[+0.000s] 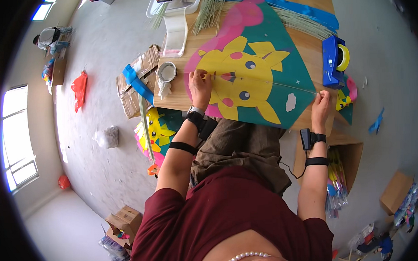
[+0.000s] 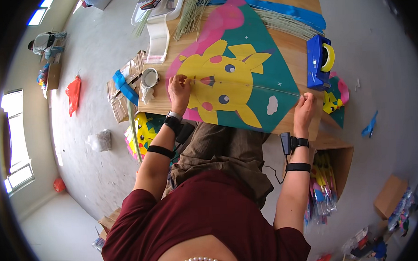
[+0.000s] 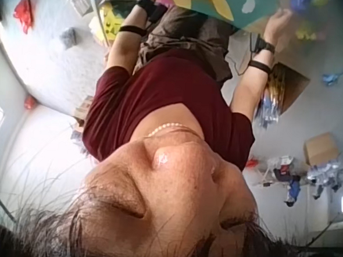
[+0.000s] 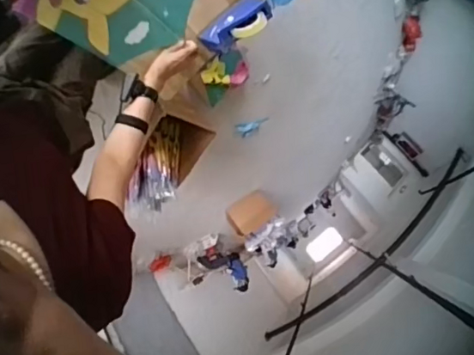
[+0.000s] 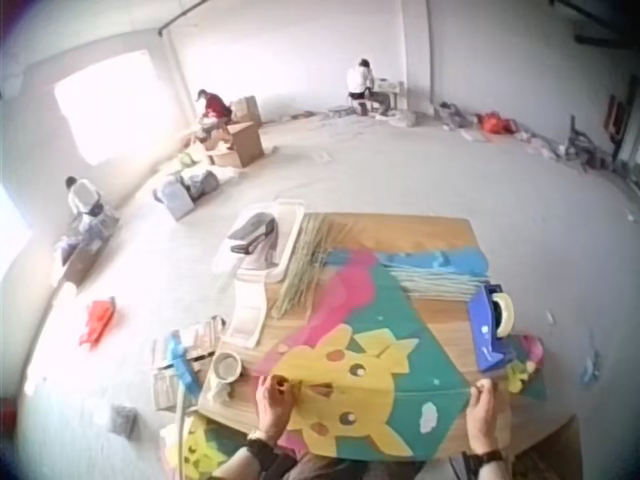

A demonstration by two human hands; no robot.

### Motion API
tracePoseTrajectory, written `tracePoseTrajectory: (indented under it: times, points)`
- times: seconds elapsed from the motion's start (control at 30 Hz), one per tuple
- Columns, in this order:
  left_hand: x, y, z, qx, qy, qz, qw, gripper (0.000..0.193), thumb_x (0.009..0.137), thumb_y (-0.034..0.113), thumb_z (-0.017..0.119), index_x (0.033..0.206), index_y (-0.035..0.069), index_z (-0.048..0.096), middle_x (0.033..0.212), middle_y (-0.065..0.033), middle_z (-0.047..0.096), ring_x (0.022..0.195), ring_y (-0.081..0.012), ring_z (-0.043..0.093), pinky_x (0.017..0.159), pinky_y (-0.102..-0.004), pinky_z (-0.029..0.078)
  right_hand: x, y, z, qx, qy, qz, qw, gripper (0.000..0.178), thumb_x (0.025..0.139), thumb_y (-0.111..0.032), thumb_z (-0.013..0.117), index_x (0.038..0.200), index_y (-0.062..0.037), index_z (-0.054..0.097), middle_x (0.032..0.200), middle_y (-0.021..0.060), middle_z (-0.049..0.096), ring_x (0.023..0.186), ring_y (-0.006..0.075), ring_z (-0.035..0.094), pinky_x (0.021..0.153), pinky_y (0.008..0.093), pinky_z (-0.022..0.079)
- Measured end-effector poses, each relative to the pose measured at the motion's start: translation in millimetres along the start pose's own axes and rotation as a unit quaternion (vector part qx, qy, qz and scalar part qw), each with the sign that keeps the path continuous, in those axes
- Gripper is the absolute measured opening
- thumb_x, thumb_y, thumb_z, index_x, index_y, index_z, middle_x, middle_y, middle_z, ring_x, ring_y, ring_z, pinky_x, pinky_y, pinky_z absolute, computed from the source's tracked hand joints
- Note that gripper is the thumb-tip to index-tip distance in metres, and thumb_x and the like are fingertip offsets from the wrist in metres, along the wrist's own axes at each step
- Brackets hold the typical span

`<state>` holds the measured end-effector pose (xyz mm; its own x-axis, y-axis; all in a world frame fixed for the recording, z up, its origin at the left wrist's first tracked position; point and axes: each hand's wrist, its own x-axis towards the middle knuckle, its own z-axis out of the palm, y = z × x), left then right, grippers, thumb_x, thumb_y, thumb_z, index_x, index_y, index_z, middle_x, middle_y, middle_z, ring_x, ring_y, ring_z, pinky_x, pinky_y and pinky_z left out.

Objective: The person assembles a Pikachu-themed kite by attaching a thin rod to the kite's surface using a tape dispenser. They smooth the kite material, fold the edges, and secure the rod with tape. The person then attaches a string to the kite's frame.

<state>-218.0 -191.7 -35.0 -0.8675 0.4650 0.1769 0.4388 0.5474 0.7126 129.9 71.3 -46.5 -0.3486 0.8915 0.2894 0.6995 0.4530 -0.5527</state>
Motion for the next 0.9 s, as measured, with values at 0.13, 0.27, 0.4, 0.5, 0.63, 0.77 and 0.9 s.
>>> tracePoseTrajectory:
  times: [0.13, 0.27, 0.4, 0.5, 0.63, 0.77, 0.9]
  points:
    - [-12, 9, -5, 0.024, 0.058, 0.129, 0.99, 0.021, 0.089, 0.004, 0.067, 0.109, 0.001, 0.063, 0.107, -0.0179, 0.061, 0.103, -0.0356, 0.061, 0.088, -0.0431, 0.049, -8, -25, -1, -0.006, 0.069, -0.027, 0.997, 0.015, 0.1, -0.006, 0.056, 0.114, -0.0012, 0.058, 0.102, 0.0194, 0.062, 0.095, 0.0388, 0.062, 0.082, 0.0466, 0.049]
    - [-45, 47, -1, 0.069, -0.187, 0.28, 0.939, 0.056, 0.094, 0.017, 0.065, 0.146, 0.006, 0.049, 0.156, -0.0154, 0.042, 0.147, -0.0326, 0.036, 0.119, -0.046, 0.031, -38, -96, 12, 0.067, -0.04, -0.2, 0.977, 0.038, 0.101, -0.009, 0.054, 0.139, -0.0039, 0.052, 0.136, 0.017, 0.057, 0.126, 0.0354, 0.054, 0.106, 0.0456, 0.042]
    - [-56, 51, 20, 0.122, -0.279, 0.323, 0.896, 0.069, 0.095, 0.03, 0.062, 0.156, 0.008, 0.037, 0.167, -0.0104, 0.024, 0.156, -0.0261, 0.018, 0.125, -0.0486, 0.013, -63, -139, 44, -0.032, -0.208, -0.273, 0.939, 0.07, 0.104, -0.047, 0.046, 0.157, -0.004, 0.032, 0.163, 0.0141, 0.031, 0.154, 0.0272, 0.024, 0.126, 0.0504, 0.01]
    - [-57, 42, 32, 0.139, -0.279, 0.333, 0.89, 0.071, 0.096, 0.035, 0.059, 0.158, 0.009, 0.034, 0.168, -0.0089, 0.024, 0.156, -0.0251, 0.018, 0.125, -0.0507, 0.011, -74, -148, 64, -0.051, -0.209, -0.274, 0.937, 0.076, 0.102, -0.056, 0.042, 0.157, -0.0042, 0.032, 0.164, 0.0115, 0.03, 0.154, 0.0264, 0.023, 0.125, 0.0542, 0.008]
    - [-56, 45, 30, 0.149, -0.269, 0.332, 0.892, 0.07, 0.097, 0.039, 0.058, 0.157, 0.012, 0.035, 0.166, -0.0055, 0.028, 0.155, -0.0243, 0.02, 0.125, -0.051, 0.012, -80, -147, 72, -0.081, -0.205, -0.253, 0.942, 0.081, 0.1, -0.063, 0.041, 0.157, -0.0046, 0.033, 0.165, 0.0098, 0.03, 0.154, 0.0256, 0.021, 0.125, 0.058, 0.006]
    - [-57, 48, 28, 0.162, -0.263, 0.329, 0.893, 0.067, 0.099, 0.042, 0.055, 0.157, 0.015, 0.036, 0.166, -0.0039, 0.028, 0.155, -0.0276, 0.02, 0.125, -0.0516, 0.012, -77, -135, 60, -0.115, -0.195, -0.217, 0.95, 0.083, 0.099, -0.065, 0.042, 0.158, -0.0073, 0.032, 0.165, 0.0089, 0.03, 0.155, 0.0263, 0.02, 0.124, 0.0587, 0.005]
    - [-56, 47, 22, 0.168, -0.264, 0.322, 0.894, 0.066, 0.099, 0.04, 0.056, 0.156, 0.014, 0.037, 0.166, -0.0073, 0.028, 0.155, -0.0318, 0.018, 0.124, -0.053, 0.011, -71, -106, 39, -0.152, -0.175, -0.178, 0.956, 0.081, 0.098, -0.062, 0.048, 0.159, -0.0112, 0.031, 0.166, 0.0087, 0.028, 0.155, 0.0279, 0.019, 0.123, 0.0588, 0.006]
